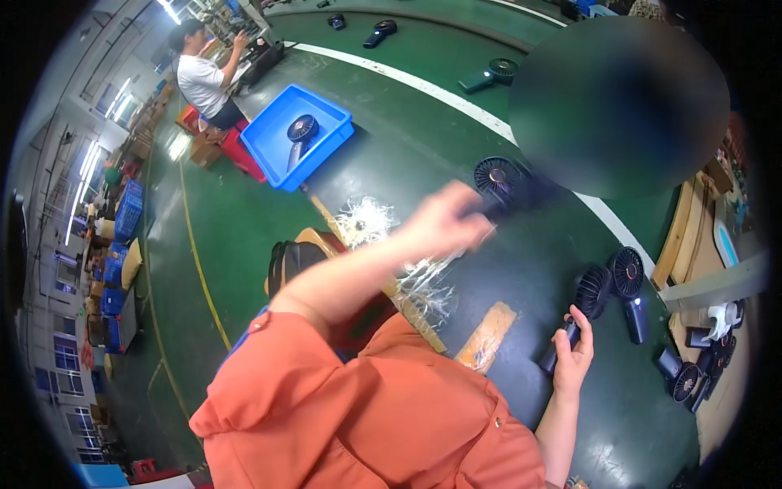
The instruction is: The person tests handheld fans by taking them from a conveyor belt, pressing their power buttons by hand to activate them, rotating them, and placing them onto a pile.
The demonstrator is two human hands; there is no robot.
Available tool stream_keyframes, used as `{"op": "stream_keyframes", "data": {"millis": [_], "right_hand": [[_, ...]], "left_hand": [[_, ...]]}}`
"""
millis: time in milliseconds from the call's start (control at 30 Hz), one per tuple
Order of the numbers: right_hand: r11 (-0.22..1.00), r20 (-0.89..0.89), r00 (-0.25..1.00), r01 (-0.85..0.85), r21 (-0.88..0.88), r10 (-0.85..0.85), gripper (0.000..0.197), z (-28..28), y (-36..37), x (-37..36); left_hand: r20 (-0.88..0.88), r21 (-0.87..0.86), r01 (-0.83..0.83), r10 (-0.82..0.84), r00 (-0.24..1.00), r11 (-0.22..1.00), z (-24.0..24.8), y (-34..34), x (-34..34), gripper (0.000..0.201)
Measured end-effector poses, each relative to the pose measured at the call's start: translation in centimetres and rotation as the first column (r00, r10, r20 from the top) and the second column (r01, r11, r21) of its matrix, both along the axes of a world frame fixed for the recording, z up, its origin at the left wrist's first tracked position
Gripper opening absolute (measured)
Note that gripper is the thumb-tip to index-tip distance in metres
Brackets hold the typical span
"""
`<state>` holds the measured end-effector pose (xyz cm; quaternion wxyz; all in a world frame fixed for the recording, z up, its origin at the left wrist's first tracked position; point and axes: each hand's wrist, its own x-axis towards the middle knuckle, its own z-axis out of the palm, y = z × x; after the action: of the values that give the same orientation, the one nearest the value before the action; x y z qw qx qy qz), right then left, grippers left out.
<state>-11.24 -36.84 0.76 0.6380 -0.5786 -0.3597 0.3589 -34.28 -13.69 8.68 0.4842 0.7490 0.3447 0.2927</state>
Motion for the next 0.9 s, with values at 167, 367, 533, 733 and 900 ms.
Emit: {"op": "stream_keyframes", "data": {"millis": [167, 367, 533, 733, 900], "right_hand": [[0.996, 0.158, 0.986, 0.065, -0.065, -0.054, 0.038, 0.8, -0.4, 0.5], [0.996, -0.043, 0.999, 0.026, -0.091, -0.030, 0.037, 2.4, 0.1, 0.9], [0.963, 0.013, 0.965, 0.263, -0.056, -0.263, 0.037, 5.1, -4.0, 2.8], [0.761, 0.205, 0.739, 0.646, 0.058, -0.642, 0.039, 6.9, -10.3, 8.6], [0.321, 0.547, 0.350, 0.935, -0.151, -0.761, 0.043, 4.9, -20.7, 19.1]], "left_hand": [[0.007, 0.785, -0.452, 0.724, 0.690, 0.424, 0.6, 15.8, -13.9, 0.036], [-0.592, 0.652, -0.563, 0.805, 0.042, 0.508, -2.2, 21.2, -28.4, 0.054], [-0.672, 0.645, -0.371, 0.727, 0.141, 0.668, -7.5, 26.8, -30.5, 0.044], [-0.699, 0.632, -0.337, 0.701, 0.139, 0.698, -8.1, 29.2, -35.0, 0.050], [-0.260, 0.841, -0.247, 0.760, 0.596, 0.481, -3.2, 28.1, -24.8, 0.035]]}}
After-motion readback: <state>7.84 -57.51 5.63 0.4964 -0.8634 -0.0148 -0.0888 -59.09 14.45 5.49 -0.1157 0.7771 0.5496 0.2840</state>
